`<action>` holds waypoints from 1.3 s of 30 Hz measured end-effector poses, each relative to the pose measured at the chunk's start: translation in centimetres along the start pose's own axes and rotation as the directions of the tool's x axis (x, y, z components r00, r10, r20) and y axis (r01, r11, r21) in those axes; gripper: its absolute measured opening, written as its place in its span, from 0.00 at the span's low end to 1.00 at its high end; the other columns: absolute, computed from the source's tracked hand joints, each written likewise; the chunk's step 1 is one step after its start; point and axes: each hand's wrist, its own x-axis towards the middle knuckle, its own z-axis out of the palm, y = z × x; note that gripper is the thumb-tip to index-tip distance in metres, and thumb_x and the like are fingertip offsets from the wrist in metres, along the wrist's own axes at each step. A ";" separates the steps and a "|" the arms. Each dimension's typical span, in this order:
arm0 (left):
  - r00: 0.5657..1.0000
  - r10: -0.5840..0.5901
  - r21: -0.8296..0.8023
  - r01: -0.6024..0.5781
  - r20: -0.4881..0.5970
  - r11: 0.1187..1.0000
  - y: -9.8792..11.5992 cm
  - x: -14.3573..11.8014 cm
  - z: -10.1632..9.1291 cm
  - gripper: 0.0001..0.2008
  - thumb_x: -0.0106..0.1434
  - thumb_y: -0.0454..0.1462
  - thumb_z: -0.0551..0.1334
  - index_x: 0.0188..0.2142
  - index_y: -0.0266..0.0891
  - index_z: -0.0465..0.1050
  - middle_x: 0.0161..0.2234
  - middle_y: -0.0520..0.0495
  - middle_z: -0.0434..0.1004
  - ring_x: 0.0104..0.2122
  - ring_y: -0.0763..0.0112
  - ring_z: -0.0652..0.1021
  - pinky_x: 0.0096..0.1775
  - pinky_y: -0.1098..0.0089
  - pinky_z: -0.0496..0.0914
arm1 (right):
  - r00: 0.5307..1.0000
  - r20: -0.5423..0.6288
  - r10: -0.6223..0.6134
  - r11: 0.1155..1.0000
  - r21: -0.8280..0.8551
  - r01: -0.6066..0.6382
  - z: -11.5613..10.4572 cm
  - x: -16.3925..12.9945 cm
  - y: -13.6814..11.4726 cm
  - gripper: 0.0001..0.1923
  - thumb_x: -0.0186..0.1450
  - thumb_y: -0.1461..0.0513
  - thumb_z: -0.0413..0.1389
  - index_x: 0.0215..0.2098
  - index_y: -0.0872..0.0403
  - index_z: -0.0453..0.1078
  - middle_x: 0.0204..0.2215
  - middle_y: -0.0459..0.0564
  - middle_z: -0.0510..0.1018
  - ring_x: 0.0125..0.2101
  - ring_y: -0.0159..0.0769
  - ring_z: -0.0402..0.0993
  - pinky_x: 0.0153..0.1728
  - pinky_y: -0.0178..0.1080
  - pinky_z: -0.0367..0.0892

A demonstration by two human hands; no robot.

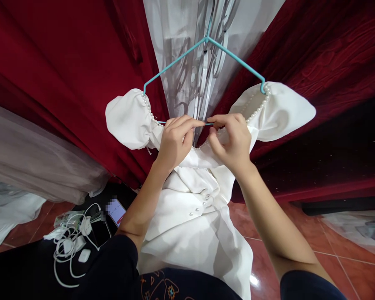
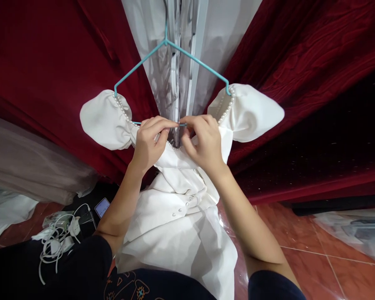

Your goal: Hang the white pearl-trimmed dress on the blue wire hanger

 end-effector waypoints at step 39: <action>0.781 -0.397 -0.017 0.444 -0.481 0.896 -13.1 2.1 -10.4 0.09 0.75 0.36 0.62 0.35 0.40 0.69 0.32 0.54 0.73 0.35 0.74 0.74 0.41 0.62 0.67 | 0.995 0.025 0.095 0.995 0.032 -0.095 -0.2 -0.2 -0.4 0.28 0.59 0.67 0.55 0.57 0.48 0.69 0.33 0.46 0.78 0.44 0.46 0.75 0.50 0.50 0.69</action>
